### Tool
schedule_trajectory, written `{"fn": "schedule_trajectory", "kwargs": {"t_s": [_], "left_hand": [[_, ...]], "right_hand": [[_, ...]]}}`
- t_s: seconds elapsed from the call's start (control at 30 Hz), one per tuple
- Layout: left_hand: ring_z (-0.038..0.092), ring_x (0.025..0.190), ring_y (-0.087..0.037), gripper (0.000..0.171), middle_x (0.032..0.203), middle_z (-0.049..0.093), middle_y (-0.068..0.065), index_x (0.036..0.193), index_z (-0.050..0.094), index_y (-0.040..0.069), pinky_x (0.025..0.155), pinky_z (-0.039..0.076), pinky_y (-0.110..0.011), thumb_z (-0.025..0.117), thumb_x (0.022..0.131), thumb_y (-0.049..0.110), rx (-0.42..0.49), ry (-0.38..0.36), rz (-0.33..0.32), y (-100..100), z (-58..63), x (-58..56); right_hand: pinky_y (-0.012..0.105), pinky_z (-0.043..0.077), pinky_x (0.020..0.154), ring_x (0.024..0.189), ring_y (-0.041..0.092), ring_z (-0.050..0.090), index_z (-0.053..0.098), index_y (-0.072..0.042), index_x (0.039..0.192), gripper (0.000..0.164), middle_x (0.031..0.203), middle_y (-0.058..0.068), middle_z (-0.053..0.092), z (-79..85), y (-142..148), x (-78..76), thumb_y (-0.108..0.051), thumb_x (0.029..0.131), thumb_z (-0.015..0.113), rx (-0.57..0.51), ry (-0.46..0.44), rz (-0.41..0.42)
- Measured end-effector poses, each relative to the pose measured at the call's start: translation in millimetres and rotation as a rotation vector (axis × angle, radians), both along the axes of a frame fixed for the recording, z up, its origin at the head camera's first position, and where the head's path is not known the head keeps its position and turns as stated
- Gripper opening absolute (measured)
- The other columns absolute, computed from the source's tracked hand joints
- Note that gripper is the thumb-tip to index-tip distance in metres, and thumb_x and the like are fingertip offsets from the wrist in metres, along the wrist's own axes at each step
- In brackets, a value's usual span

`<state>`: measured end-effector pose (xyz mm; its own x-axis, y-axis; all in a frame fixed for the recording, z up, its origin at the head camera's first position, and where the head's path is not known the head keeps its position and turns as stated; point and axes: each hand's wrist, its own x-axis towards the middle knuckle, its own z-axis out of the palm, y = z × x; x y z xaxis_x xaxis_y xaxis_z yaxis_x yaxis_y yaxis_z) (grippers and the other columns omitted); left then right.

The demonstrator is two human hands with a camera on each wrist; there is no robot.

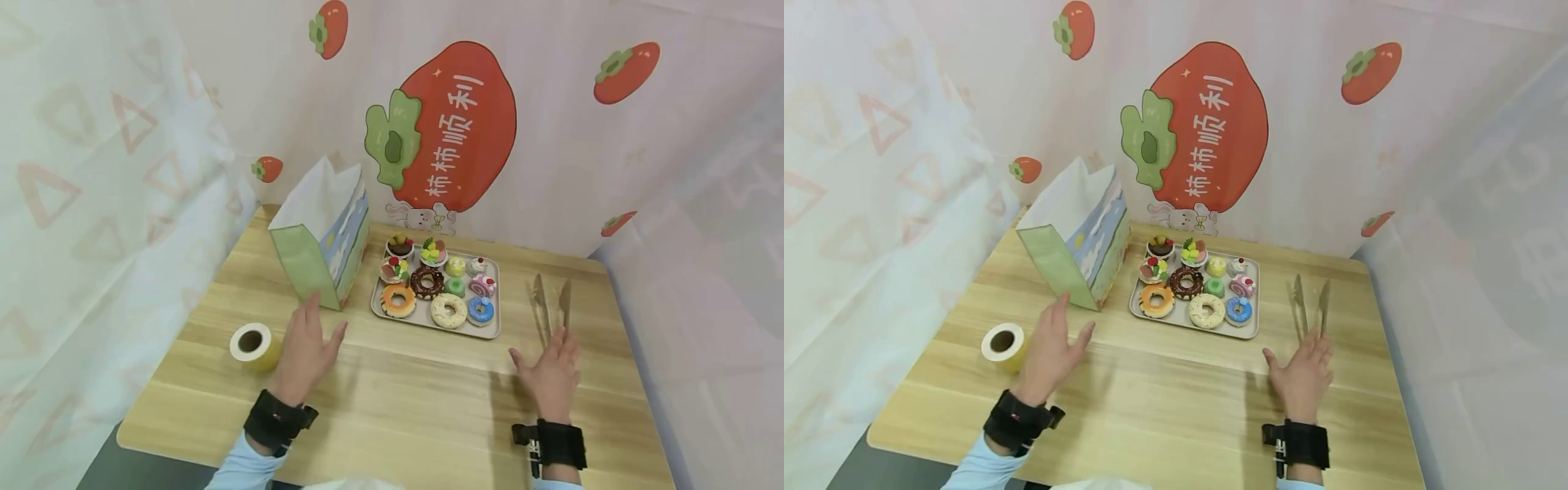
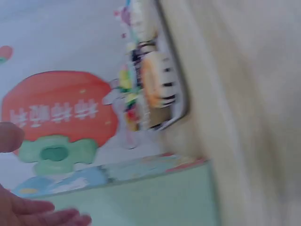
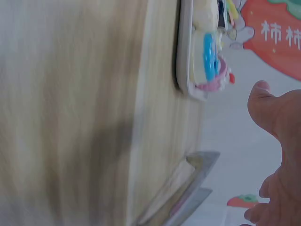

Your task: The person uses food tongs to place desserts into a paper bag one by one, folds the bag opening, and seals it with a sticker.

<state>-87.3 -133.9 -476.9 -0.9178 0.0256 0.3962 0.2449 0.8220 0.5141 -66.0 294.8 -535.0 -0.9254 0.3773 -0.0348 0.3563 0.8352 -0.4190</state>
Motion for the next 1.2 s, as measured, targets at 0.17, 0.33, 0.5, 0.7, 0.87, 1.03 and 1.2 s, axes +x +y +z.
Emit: {"fn": "schedule_trajectory", "kwargs": {"t_s": [0.17,0.33,0.5,0.7,0.87,1.03,1.2], "left_hand": [[0.062,0.097,-0.036,0.049,0.113,0.064,-0.023,0.128,0.054,-0.008,0.079,0.053,-0.047,0.069,0.09,0.019,0.084,0.136,-0.069,-17.7,49.5,-10.6],[0.057,0.101,-0.038,0.041,0.115,0.061,-0.026,0.125,0.054,-0.011,0.083,0.048,-0.046,0.063,0.093,0.012,0.151,0.194,-0.124,-43.6,96.3,-43.8],[0.053,0.118,-0.042,0.045,0.129,0.054,-0.029,0.134,0.048,-0.009,0.096,0.045,-0.055,0.056,0.098,0.016,0.174,0.041,-0.116,-72.8,122.2,-90.0],[0.049,0.128,-0.051,0.063,0.142,0.046,-0.036,0.149,0.03,-0.01,0.103,0.041,-0.06,0.041,0.105,0.033,0.042,-0.372,-0.162,-101.4,123.1,-139.4],[0.062,0.111,-0.045,0.049,0.126,0.06,-0.032,0.137,0.051,-0.007,0.092,0.051,-0.054,0.039,0.105,0.029,-0.07,-0.548,-0.277,-106.8,122.7,-162.0],[0.066,0.088,-0.024,0.032,0.094,0.063,-0.013,0.109,0.061,-0.002,0.077,0.056,-0.035,0.038,0.103,0.018,-0.013,-0.671,-0.33,-102.4,131.0,-168.6],[0.058,0.073,-0.015,0.027,0.076,0.057,-0.002,0.096,0.061,-0.001,0.067,0.051,-0.028,0.037,0.1,0.01,-0.012,-0.691,-0.344,-102.4,133.8,-173.3]], "right_hand": [[0.079,0.015,0.106,0.147,0.056,-0.001,-0.011,0.004,0.155,0.111,0.159,0.035,-0.011,7.7,29.1,-2.1,-0.051,0.092,0.062,-0.043,-0.066,-0.018],[0.073,0.016,0.11,0.147,0.055,-0.006,-0.019,0.007,0.151,0.111,0.158,0.037,-0.017,2.8,57.0,-6.7,-0.057,0.096,0.052,-0.087,-0.162,-0.008],[0.068,0.014,0.115,0.143,0.061,-0.003,-0.026,0.01,0.147,0.114,0.155,0.04,-0.019,-4.1,78.7,-12.4,-0.055,0.096,0.053,-0.168,-0.222,0.009],[0.071,0.032,0.103,0.125,0.07,0.03,-0.005,0.025,0.144,0.108,0.139,0.057,0.019,-10.0,89.1,-24.3,-0.052,0.096,0.054,-0.071,-0.29,0.09],[0.069,0.037,0.096,0.111,0.069,0.043,0.021,0.031,0.135,0.091,0.126,0.056,0.035,-11.9,91.4,-36.3,-0.044,0.096,0.056,0.019,-0.323,0.173],[0.065,0.042,0.093,0.109,0.064,0.047,0.035,0.028,0.127,0.079,0.121,0.052,0.042,-15.2,95.4,-46.8,-0.04,0.095,0.058,-0.002,-0.323,0.171],[0.06,0.047,0.085,0.106,0.06,0.052,0.031,0.026,0.13,0.077,0.12,0.05,0.045,-17.1,96.1,-57.2,-0.037,0.096,0.057,-0.068,-0.321,0.16]]}}
